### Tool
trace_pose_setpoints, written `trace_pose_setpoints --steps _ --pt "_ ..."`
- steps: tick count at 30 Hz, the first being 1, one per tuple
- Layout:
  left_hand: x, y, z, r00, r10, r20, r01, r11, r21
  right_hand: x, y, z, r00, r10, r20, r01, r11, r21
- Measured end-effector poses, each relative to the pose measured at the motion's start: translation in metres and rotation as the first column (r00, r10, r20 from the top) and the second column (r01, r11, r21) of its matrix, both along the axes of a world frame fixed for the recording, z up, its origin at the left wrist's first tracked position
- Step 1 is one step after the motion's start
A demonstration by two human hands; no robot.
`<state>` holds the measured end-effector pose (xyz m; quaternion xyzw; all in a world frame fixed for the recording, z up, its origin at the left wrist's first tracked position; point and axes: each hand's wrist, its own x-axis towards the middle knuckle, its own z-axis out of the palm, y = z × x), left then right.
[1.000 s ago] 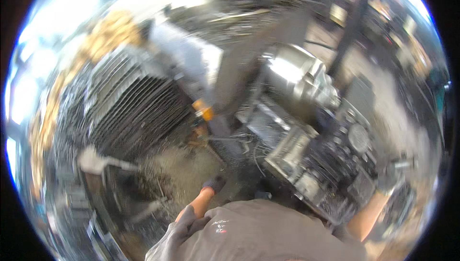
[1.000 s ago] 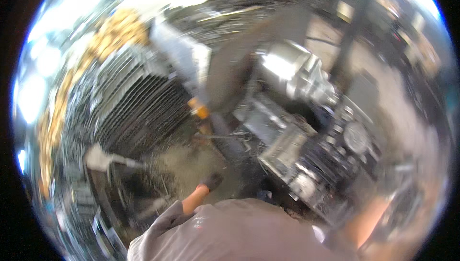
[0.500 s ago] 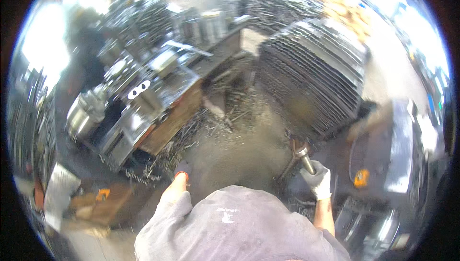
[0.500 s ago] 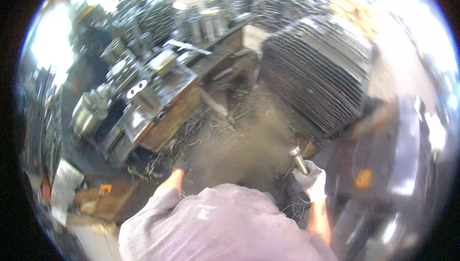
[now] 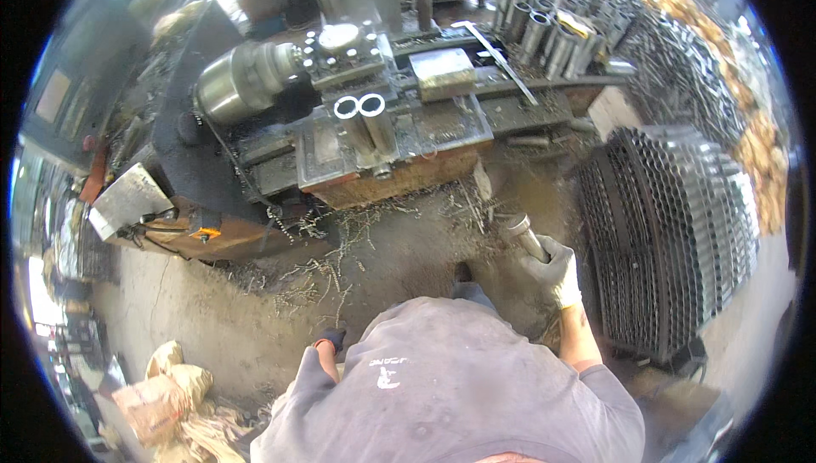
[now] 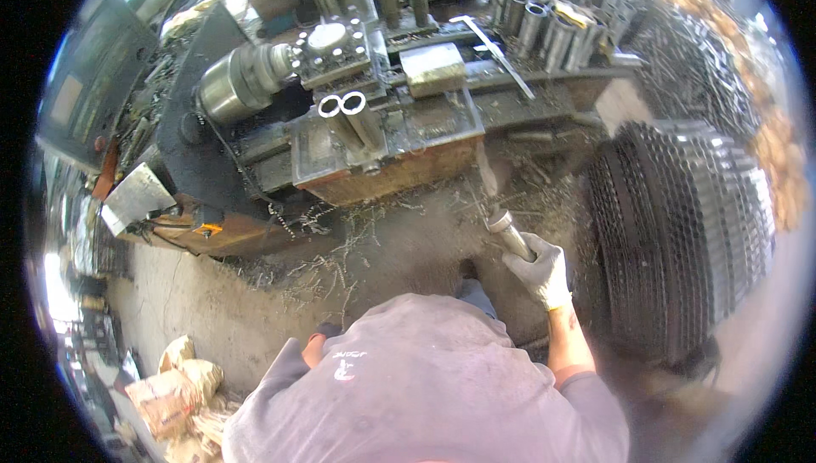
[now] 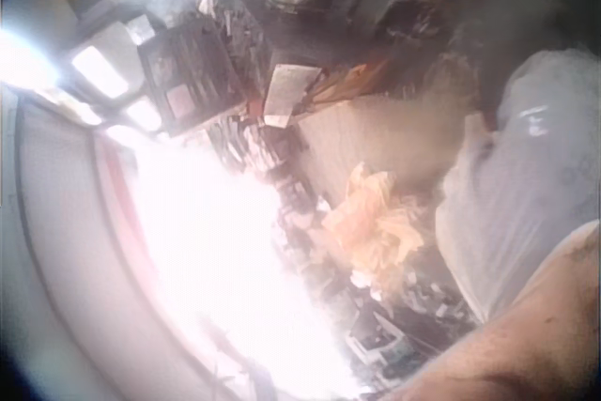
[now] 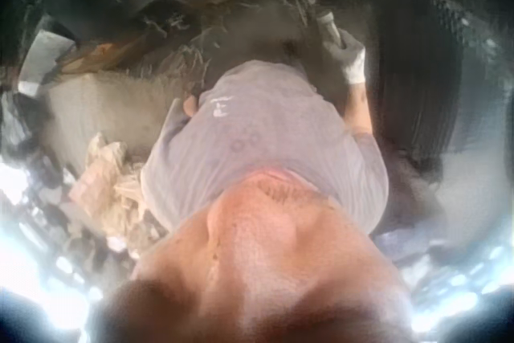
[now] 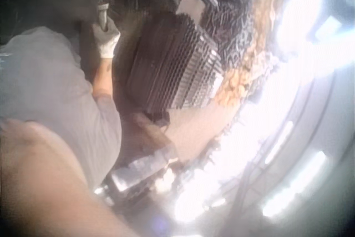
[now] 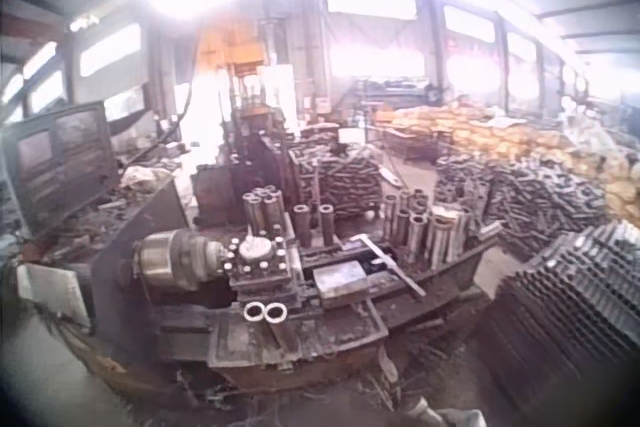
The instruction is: The person operates a metal turning machine in a workshop. They repeatedly load metal tubes into the machine's chuck, secure them, and remove processed tubes, placing them into a white sack. The person also moves the sack among other sacks on the floor.
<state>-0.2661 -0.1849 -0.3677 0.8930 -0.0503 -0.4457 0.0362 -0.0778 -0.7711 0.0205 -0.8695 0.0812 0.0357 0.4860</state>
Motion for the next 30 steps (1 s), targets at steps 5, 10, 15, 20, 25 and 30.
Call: trace_pose_setpoints --steps 5,10,15,20,25,30 --pt "0.077 -0.062 0.046 0.699 0.696 0.167 -0.598 0.696 -0.399 0.109 -0.013 0.019 0.980 0.178 0.087 -0.180 0.984 0.015" --pt "0.155 -0.048 0.083 -0.122 0.976 -0.182 -0.624 -0.218 -0.751 0.213 0.018 0.050 0.923 0.332 0.194 -0.354 0.930 0.094" --pt "0.188 0.053 0.160 -0.453 0.885 0.103 -0.532 -0.176 -0.829 0.307 0.101 0.080 0.801 0.414 0.432 -0.494 0.865 0.087" --pt "0.217 0.149 0.201 -0.695 0.690 0.204 -0.377 -0.108 -0.920 0.372 0.206 0.121 0.824 0.418 0.381 -0.537 0.792 0.291" --pt "0.230 0.177 0.205 -0.660 0.573 0.487 -0.547 0.078 -0.833 0.419 0.294 0.141 0.829 0.422 0.366 -0.555 0.703 0.445" --pt "0.219 0.199 0.184 -0.736 0.587 0.339 -0.387 0.046 -0.921 0.436 0.314 0.127 0.865 0.394 0.310 -0.500 0.720 0.482"
